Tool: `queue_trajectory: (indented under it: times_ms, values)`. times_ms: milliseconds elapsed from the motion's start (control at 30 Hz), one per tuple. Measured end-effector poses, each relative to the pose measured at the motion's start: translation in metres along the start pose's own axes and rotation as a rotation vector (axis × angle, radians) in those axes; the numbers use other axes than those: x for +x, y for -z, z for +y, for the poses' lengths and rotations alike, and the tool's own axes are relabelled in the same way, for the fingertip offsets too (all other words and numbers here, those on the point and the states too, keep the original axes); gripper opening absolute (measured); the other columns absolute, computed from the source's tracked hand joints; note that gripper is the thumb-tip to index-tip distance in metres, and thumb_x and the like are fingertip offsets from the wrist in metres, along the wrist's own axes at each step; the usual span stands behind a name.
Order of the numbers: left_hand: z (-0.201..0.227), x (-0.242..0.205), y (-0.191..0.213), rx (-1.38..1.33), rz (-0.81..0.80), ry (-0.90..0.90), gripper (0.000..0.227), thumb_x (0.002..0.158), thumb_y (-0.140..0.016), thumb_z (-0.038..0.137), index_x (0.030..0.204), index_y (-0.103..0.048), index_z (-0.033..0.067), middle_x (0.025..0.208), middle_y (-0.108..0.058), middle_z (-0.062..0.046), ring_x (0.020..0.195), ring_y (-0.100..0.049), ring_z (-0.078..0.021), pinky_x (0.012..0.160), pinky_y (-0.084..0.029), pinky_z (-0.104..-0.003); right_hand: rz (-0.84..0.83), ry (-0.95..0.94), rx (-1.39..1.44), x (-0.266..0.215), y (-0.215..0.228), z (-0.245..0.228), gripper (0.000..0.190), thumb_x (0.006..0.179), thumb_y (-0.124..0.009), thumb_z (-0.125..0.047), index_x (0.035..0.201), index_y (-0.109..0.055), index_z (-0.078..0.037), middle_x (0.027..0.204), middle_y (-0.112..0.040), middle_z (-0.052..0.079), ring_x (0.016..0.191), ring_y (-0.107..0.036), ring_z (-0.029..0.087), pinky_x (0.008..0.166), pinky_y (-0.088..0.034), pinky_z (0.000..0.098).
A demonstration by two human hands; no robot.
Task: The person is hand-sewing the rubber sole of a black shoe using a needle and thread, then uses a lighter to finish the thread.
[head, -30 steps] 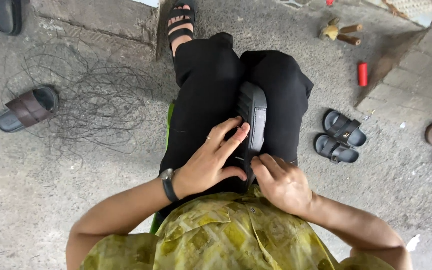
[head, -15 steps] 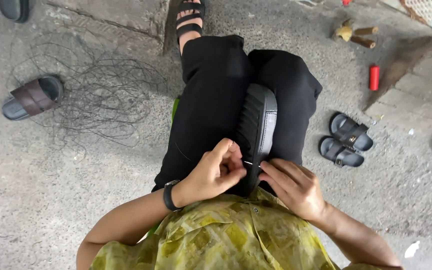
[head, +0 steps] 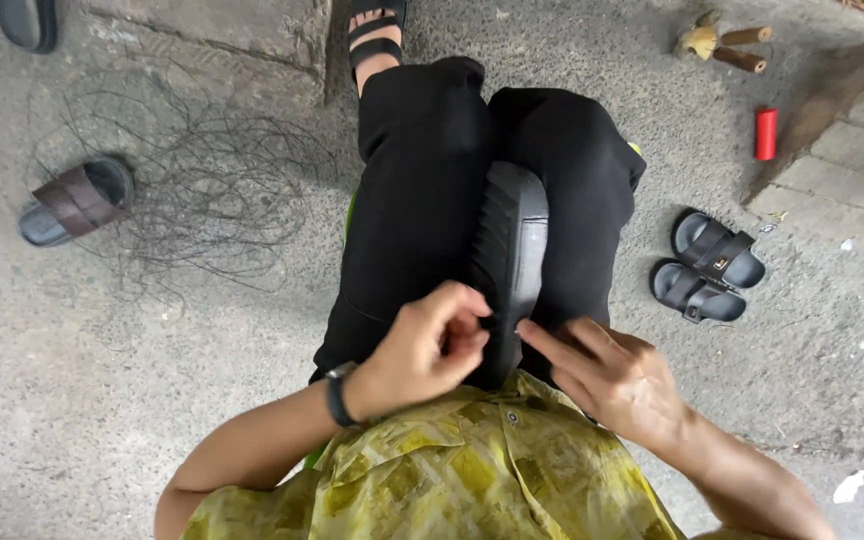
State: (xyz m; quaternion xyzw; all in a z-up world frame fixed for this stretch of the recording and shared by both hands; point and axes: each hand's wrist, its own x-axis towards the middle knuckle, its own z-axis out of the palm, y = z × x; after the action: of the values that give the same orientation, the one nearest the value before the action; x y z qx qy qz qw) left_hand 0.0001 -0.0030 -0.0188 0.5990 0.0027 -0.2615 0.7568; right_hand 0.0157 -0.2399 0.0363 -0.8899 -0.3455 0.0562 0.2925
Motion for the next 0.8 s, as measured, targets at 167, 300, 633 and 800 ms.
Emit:
queue_trajectory:
  times_ms: [167, 300, 633, 800]
  values:
    - [0.019, 0.008, -0.009, 0.938, -0.09, -0.601, 0.033, 0.093, -0.065, 0.012, 0.125, -0.061, 0.0139, 0.076, -0.043, 0.0, 0.067, -0.047, -0.0186, 0.056, -0.042, -0.031, -0.37, 0.087, -0.656, -0.008, 0.047, 0.002, 0.047, 0.096, -0.044, -0.012, 0.139, -0.046, -0.032, 0.134, -0.043, 0.011, 0.039, -0.029, 0.0, 0.027, -0.025, 0.0166]
    - [0.024, 0.009, -0.004, 0.962, -0.131, -0.764, 0.009, 0.093, -0.06, 0.007, 0.1, -0.064, 0.0087, 0.077, -0.043, -0.004, 0.067, -0.046, -0.0209, 0.053, -0.041, -0.033, -0.321, -0.028, 0.09, -0.001, 0.026, -0.001, 0.038, 0.085, -0.056, -0.009, 0.122, -0.057, -0.017, 0.117, -0.049, 0.007, 0.055, -0.06, 0.012, 0.037, -0.054, 0.0242]
    - [0.018, 0.002, 0.009, 0.948, -0.078, -0.962, 0.018, 0.092, -0.07, 0.015, 0.102, -0.058, 0.0047, 0.08, -0.048, -0.004, 0.064, -0.049, -0.0155, 0.053, -0.047, -0.028, 0.15, -0.517, 0.265, -0.086, 0.036, 0.06, 0.027, 0.105, -0.052, 0.001, 0.131, -0.05, 0.008, 0.123, -0.06, 0.021, 0.102, -0.058, 0.026, 0.084, -0.047, 0.0317]
    - [0.02, -0.005, 0.01, 1.175, -0.028, -0.397, 0.069, 0.079, -0.066, 0.061, 0.109, -0.055, -0.0003, 0.088, -0.053, -0.009, 0.078, -0.057, -0.0238, 0.058, -0.051, -0.033, -0.193, -0.228, -0.261, -0.045, 0.029, 0.032, 0.023, 0.089, -0.052, 0.002, 0.105, -0.067, -0.007, 0.104, -0.071, 0.004, 0.087, -0.068, 0.007, 0.068, -0.054, 0.0137]
